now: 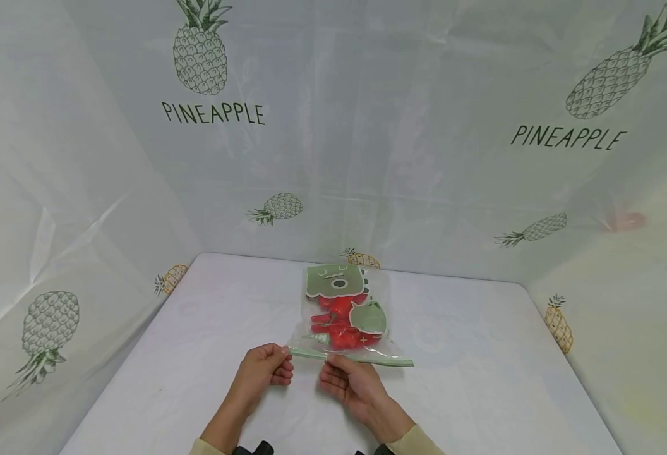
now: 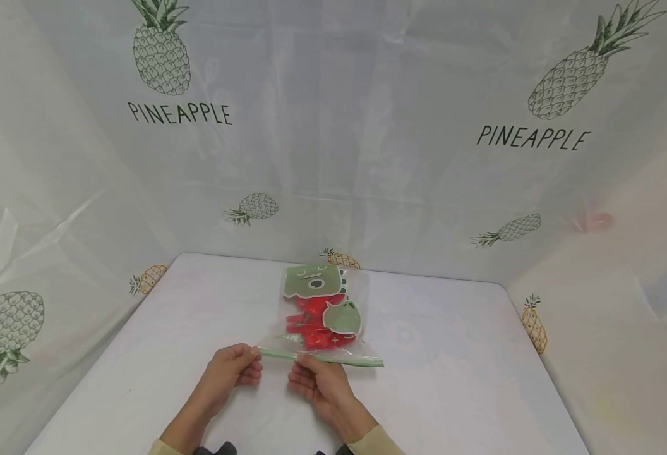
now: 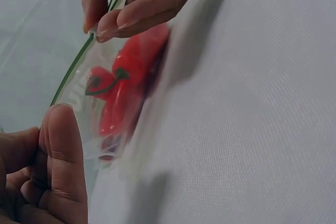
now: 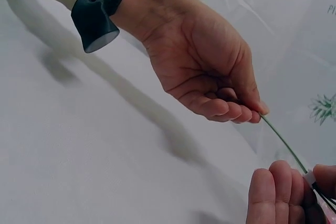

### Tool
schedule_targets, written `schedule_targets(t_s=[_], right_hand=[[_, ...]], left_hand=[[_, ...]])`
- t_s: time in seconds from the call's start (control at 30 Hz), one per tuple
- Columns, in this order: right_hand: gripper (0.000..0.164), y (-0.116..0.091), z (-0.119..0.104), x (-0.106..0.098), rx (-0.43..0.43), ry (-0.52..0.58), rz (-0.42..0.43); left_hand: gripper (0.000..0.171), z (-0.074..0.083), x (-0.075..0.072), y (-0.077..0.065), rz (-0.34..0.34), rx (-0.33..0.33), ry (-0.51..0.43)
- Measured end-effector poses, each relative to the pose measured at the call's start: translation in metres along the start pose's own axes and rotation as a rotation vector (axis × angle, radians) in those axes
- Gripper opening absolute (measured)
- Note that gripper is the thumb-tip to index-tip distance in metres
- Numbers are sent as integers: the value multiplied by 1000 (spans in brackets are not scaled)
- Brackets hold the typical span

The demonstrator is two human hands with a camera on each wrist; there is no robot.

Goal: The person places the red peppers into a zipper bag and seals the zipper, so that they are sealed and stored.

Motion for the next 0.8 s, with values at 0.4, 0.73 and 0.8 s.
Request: schedule_targets(t_s=[0.4,0.73,0.8], right_hand=[[17,-1,-1,-6,-4,-7,1],[13,-3,-5,-12,-16,5,3],[13,-3,-6,-13,-19,3,4]], left_hand=[[30,-1,-5,1,21,-4,2],[30,-4,-7,4,44,-9,11],[30,-4,-7,4,49,-10,11]])
Point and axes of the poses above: each hand's wrist, its own y-axis towards the middle knuckle, its own x-axis out of the palm, z = x × y, the point moved 5 cm from there along y, towards the middle knuckle, and after that the axes turned 10 degrees about -x, right-handed, at the moved point
